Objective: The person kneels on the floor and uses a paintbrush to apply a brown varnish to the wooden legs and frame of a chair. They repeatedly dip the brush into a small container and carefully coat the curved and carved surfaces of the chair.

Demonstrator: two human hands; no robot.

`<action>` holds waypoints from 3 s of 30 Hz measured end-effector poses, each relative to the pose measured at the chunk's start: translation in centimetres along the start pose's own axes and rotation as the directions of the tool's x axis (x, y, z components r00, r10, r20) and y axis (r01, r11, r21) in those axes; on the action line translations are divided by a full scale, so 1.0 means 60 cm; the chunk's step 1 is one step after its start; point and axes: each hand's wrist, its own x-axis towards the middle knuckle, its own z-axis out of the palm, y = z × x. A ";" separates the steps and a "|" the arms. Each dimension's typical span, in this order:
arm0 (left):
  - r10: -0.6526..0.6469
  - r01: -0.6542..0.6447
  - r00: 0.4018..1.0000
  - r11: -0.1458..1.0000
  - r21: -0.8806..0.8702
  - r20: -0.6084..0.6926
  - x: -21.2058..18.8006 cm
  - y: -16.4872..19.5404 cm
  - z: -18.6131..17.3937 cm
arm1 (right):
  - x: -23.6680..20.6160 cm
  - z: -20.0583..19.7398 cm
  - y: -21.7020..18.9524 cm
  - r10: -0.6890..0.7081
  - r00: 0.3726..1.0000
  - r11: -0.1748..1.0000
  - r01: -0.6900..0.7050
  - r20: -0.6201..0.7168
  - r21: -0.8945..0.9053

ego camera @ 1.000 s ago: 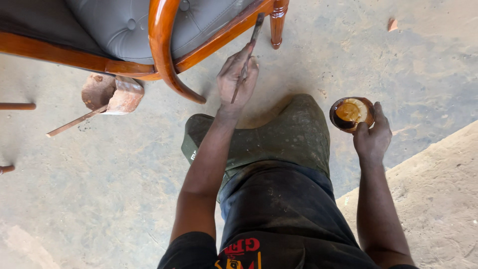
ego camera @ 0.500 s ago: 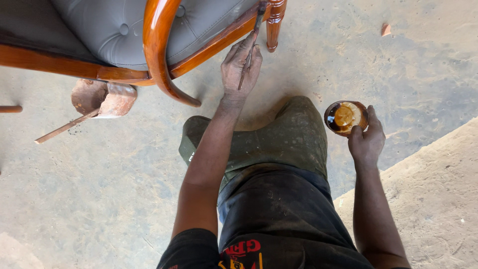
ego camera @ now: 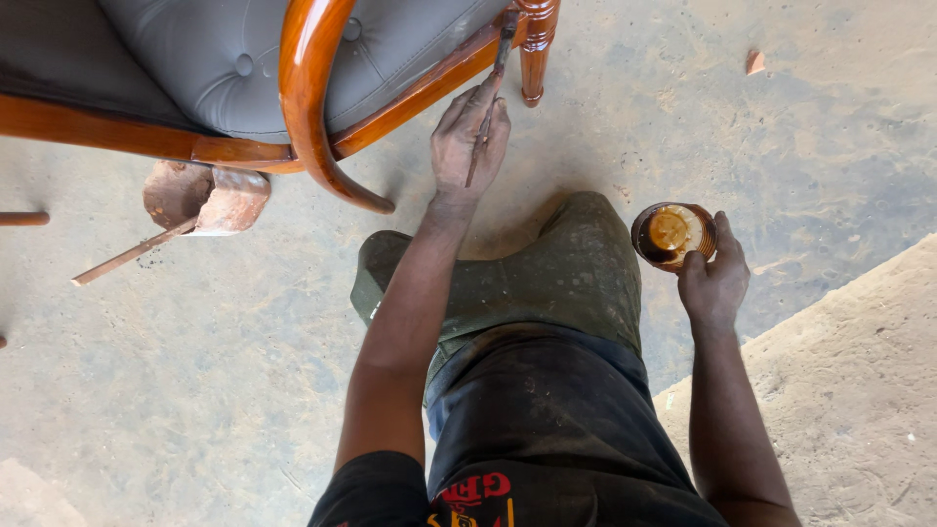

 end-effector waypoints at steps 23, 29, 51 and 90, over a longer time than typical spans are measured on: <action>-0.102 0.105 0.994 0.986 0.129 -0.029 -0.067 0.004 -0.114 | 0.005 0.010 -0.019 -0.030 0.999 0.999 0.031 0.024 -0.021; -0.076 0.078 0.997 0.988 0.136 -0.026 -0.057 0.002 -0.094 | 0.007 0.010 -0.025 -0.025 0.999 0.999 0.026 0.034 -0.034; -0.150 0.150 0.989 0.975 0.161 -0.015 -0.083 0.018 -0.165 | 0.015 0.018 -0.041 -0.046 0.997 0.998 0.049 0.069 -0.043; -0.194 0.262 0.956 0.901 0.345 -0.220 -0.126 0.029 -0.247 | 0.008 0.040 -0.042 -0.130 0.990 0.991 0.128 0.057 0.034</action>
